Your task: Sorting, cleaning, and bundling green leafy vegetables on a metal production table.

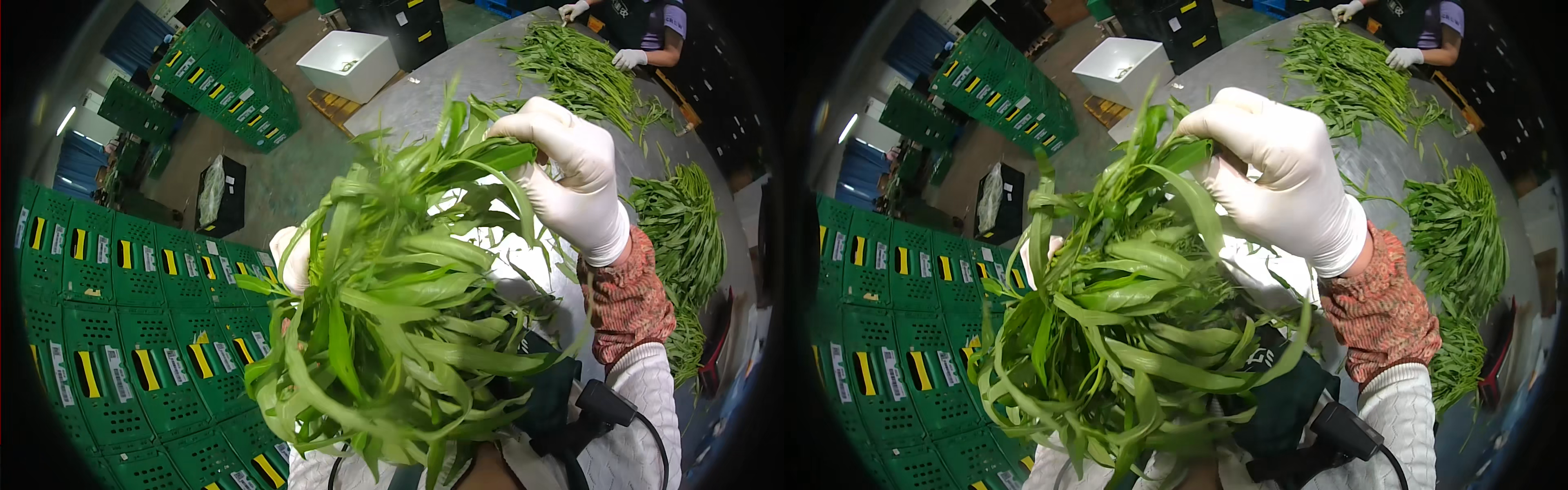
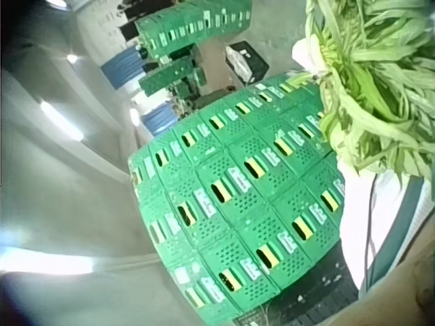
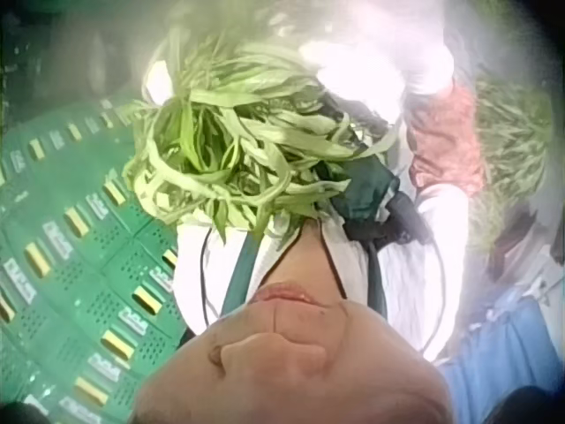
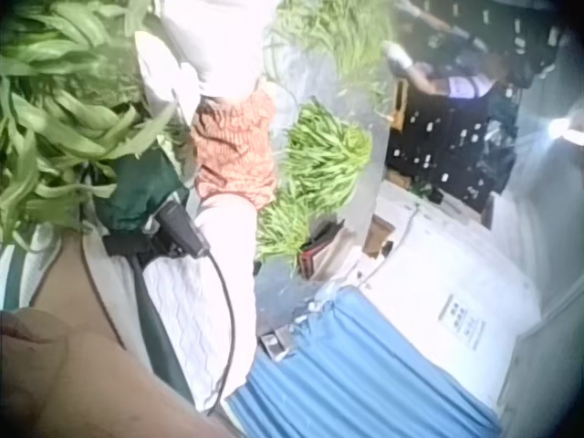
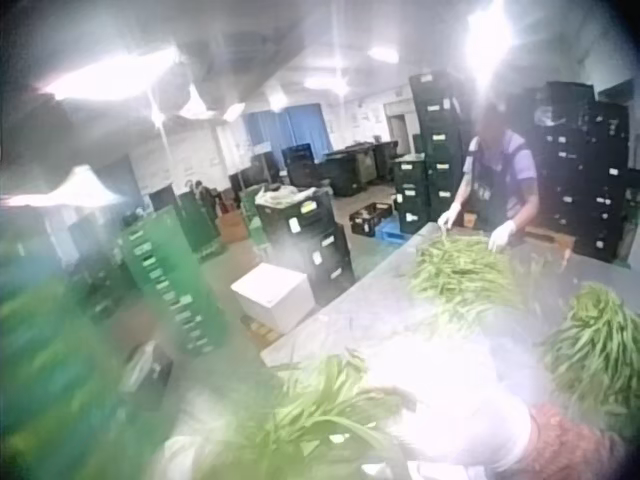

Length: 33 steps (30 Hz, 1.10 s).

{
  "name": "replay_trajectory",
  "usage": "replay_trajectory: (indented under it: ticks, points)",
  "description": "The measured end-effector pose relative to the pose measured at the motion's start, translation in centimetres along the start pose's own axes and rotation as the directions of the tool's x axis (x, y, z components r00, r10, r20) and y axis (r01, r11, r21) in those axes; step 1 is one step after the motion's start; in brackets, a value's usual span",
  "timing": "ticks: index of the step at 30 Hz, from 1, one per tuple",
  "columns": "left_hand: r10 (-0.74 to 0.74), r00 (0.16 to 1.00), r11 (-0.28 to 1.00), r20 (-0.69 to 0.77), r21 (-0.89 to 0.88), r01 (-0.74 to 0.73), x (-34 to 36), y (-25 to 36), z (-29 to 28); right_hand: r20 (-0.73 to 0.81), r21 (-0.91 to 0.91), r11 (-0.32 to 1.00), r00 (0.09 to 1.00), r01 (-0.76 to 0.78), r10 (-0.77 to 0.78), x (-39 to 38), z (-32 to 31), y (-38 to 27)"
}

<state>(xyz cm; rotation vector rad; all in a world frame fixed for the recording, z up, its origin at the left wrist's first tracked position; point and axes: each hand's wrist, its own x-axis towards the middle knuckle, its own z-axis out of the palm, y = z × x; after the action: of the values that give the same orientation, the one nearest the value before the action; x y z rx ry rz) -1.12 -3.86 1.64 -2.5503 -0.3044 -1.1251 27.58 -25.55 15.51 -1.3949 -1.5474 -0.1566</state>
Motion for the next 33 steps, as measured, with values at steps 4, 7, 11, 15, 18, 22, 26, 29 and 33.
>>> replay_trajectory:
  ticks: [4,7,11,15,18,22,26,29,33]
  points:
    - [-0.023,1.000,0.998,0.017,0.050,0.022,0.5,0.0,-2.5,-0.237,0.185,0.980,0.965,-0.067,0.111,0.4,-0.7,0.5]
    - [-0.057,0.998,0.997,0.027,0.059,0.055,0.3,0.0,-3.5,-0.421,0.413,0.906,0.863,-0.092,0.280,0.7,-3.1,3.3]
    - [-0.143,0.989,0.989,0.045,-0.022,0.144,-1.1,0.1,-0.8,-0.430,0.578,0.811,0.812,-0.087,0.394,-0.7,-6.0,10.0]
    - [-0.333,0.938,0.942,0.097,0.084,0.326,-2.7,-0.6,-7.5,-0.188,0.967,0.246,0.825,0.061,0.532,1.3,-3.1,11.6]
    - [-0.495,0.858,0.863,0.139,-0.037,0.504,-4.6,0.4,-5.4,-0.115,0.992,0.088,0.924,0.089,0.365,0.4,-4.0,15.8]
    - [-0.709,0.671,0.671,0.216,-0.085,0.736,-6.6,2.0,-8.4,-0.144,0.989,0.104,0.852,0.105,0.504,3.4,-2.6,14.2]
    - [-0.844,0.413,0.347,0.342,-0.240,0.907,-8.4,4.2,-8.9,-0.154,0.955,0.297,0.808,-0.027,0.569,3.7,5.1,10.1]
    - [-0.817,0.280,-0.037,0.504,-0.531,0.847,-9.3,5.5,-5.9,0.037,0.634,0.610,0.806,-0.476,0.591,-1.3,11.4,14.3]
    - [-0.563,0.192,-0.577,0.804,-0.549,0.605,-9.9,5.8,-6.4,0.523,-0.490,0.871,0.807,0.023,0.273,-4.1,15.2,11.5]
